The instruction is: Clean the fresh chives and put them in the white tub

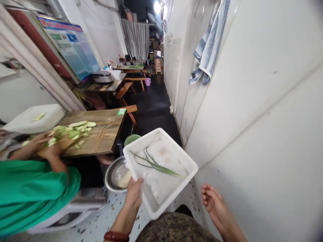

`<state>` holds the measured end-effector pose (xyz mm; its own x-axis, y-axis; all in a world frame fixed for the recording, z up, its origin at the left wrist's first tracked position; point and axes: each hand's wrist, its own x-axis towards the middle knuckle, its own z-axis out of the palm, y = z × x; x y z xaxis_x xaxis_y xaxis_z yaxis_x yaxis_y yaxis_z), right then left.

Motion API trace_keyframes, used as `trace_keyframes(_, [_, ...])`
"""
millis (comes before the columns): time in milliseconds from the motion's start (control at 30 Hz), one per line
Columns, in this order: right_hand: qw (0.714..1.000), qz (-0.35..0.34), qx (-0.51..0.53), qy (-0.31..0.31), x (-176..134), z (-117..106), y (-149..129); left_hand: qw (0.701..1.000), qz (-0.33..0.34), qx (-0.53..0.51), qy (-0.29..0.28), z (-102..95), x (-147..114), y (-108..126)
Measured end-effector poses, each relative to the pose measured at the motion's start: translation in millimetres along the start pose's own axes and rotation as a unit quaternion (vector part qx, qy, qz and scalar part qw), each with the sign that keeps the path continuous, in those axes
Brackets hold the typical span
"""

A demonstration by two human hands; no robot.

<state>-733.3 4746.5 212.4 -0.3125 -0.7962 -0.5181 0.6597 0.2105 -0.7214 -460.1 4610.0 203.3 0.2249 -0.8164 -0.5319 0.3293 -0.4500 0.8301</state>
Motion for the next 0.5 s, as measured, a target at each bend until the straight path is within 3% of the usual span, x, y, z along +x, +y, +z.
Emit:
trace_keyframes(100, [0.999, -0.019, 0.004, 0.027, 65.0, 27.5, -31.5, 1.0, -0.021, 0.01, -0.013, 53.1, 62.7, 37.9])
trace_keyframes(233, [0.999, -0.011, 0.003, 0.039, 174.5, 65.6, -59.1, 1.0, -0.027, 0.013, -0.007, 101.9, 154.4, 69.3])
trace_keyframes(367, [0.999, 0.033, -0.026, 0.006, 295.7, 116.3, -99.9, 0.998, -0.012, 0.001, 0.063, 132.9, 236.8, 98.3])
trace_keyframes(500, [0.989, 0.069, -0.105, -0.083, 402.2, 190.6, -158.7, 0.987, 0.01, -0.024, 0.16, 151.8, 297.4, 140.9])
